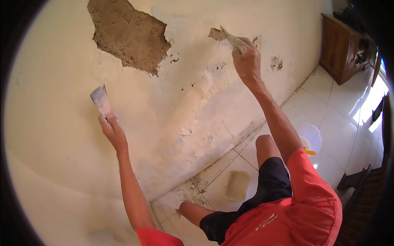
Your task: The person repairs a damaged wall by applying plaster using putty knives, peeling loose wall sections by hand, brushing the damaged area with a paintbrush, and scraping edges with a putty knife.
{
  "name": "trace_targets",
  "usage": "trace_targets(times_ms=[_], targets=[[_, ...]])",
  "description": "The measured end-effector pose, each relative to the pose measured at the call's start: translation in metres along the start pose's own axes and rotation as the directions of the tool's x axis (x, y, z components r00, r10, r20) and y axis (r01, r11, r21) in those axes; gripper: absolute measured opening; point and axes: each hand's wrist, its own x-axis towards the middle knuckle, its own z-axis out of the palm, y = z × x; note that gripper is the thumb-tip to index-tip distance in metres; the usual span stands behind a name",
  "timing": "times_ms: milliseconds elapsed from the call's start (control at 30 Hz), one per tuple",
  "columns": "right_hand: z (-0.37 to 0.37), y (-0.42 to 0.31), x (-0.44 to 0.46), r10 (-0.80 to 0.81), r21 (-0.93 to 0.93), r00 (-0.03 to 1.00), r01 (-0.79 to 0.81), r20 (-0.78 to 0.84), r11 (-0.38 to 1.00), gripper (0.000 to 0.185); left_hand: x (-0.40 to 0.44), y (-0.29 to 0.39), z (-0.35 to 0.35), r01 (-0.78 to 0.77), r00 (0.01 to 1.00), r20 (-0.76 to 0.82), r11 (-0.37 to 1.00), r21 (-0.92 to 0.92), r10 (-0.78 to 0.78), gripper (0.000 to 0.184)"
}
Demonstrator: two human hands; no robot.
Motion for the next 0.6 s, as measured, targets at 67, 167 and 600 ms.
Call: trace_targets(times_ms=[67, 167, 600], targets=[[0.012, 0.002, -0.004, -0.050, -0.098, 0.999, 0.048, -0.018, 0.994, 0.032, -0.002, -0.004, -0.002, 0.007, 1.000, 0.020, 1.000, -0.012, -0.007, 0.031], [0.037, 0.006, -0.010, -0.214, -0.262, 0.976, 0.199, -0.033, 0.944, 0.038, -0.003, -0.001, -0.005, 0.035, 0.998, 0.053, 0.999, -0.003, -0.034, 0.031], [0.037, -0.002, -0.067, -0.195, -0.345, 0.960, 0.256, 0.203, 0.903, 0.055, -0.003, 0.005, -0.002, 0.063, 0.996, 0.062, 0.998, 0.003, -0.063, 0.027]])
